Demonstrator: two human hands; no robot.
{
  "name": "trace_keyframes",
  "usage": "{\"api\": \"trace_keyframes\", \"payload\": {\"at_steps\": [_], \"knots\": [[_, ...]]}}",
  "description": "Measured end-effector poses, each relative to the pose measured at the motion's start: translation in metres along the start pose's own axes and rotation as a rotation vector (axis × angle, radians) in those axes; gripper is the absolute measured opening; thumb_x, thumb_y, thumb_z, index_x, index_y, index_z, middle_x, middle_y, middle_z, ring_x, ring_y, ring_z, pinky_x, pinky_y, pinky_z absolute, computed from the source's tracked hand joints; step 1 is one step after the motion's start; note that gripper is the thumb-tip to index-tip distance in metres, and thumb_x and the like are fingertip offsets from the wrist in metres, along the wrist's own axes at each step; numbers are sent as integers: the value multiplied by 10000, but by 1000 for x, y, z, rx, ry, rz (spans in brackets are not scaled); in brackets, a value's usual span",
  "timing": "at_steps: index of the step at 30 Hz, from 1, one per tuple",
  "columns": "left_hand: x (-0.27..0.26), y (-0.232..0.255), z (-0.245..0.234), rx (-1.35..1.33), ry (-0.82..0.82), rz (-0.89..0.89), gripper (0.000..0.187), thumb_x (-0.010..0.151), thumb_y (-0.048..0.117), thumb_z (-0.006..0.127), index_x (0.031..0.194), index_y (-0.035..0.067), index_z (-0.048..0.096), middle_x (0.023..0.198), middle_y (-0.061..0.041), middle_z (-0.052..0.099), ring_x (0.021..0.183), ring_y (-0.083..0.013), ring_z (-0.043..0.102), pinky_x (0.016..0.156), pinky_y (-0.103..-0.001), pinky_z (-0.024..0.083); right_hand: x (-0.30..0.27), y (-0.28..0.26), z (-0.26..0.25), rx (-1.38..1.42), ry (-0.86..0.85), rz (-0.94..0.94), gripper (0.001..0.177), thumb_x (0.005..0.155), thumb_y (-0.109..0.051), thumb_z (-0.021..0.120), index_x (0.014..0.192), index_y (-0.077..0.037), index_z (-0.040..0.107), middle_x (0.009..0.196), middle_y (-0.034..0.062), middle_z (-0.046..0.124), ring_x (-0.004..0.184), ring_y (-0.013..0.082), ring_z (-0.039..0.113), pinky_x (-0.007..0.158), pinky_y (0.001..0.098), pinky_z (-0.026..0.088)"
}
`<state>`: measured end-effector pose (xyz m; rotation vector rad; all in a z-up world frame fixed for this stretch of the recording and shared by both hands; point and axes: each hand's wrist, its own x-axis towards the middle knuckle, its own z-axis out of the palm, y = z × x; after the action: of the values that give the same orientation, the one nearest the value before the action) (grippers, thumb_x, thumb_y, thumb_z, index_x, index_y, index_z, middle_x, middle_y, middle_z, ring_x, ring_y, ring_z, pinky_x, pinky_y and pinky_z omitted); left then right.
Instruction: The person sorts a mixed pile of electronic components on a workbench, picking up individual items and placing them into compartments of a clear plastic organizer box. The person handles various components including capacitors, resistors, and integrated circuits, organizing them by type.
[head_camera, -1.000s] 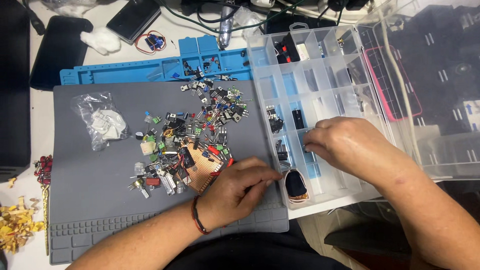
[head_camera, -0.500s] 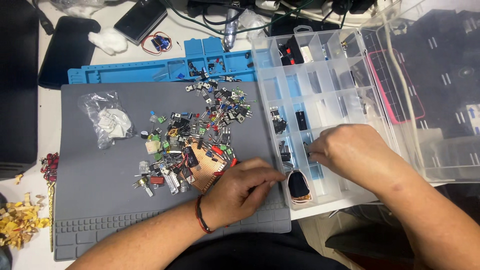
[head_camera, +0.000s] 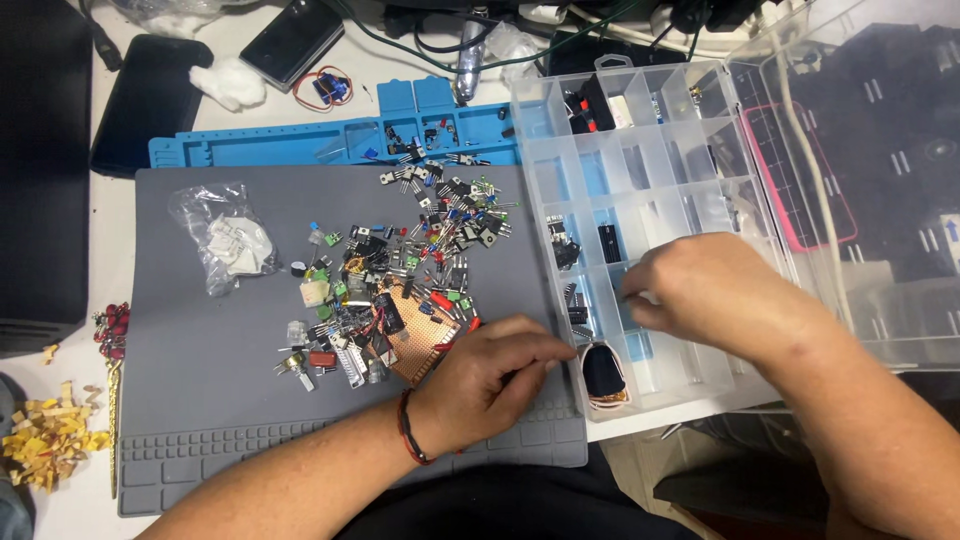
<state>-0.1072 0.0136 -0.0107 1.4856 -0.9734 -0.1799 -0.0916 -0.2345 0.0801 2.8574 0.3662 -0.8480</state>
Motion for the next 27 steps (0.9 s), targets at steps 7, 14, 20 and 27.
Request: {"api": "trace_keyframes", "payload": {"at_steps": [7,14,20,27], "knots": [[-4,-10,3,41,112,-101,234,1005,123,657,1239,130,675,1011,-19,756,712,-118,627,729,-286,524,2,12,-3,166,529,-102,207,973,-320,676,1044,-177,807,956,60,816,778,210,796,671,413,675],[-2,-3,0,-22,107,-200,280,1020,134,558,1284,100,647,987,-13,774,758,-96,699,706,-237,561,-11,-10,18,341,716,-355,184,982,-169,676,1117,-81,764,729,31,746,585,143,712,579,277,660],[-3,-5,3,-60,84,-151,264,1043,114,555,1298,72,606,940,-2,750,702,-87,656,667,-234,543,-30,-43,42,523,750,-414,284,888,-245,770,1141,-118,744,797,29,715,630,181,668,644,318,559],[0,4,2,-146,97,-71,326,961,4,637,1285,-17,659,956,-143,805,903,-279,789,748,-363,612,-32,-47,50,644,808,-298,116,852,-170,771,958,-163,818,558,-3,656,536,200,638,552,326,554]]}}
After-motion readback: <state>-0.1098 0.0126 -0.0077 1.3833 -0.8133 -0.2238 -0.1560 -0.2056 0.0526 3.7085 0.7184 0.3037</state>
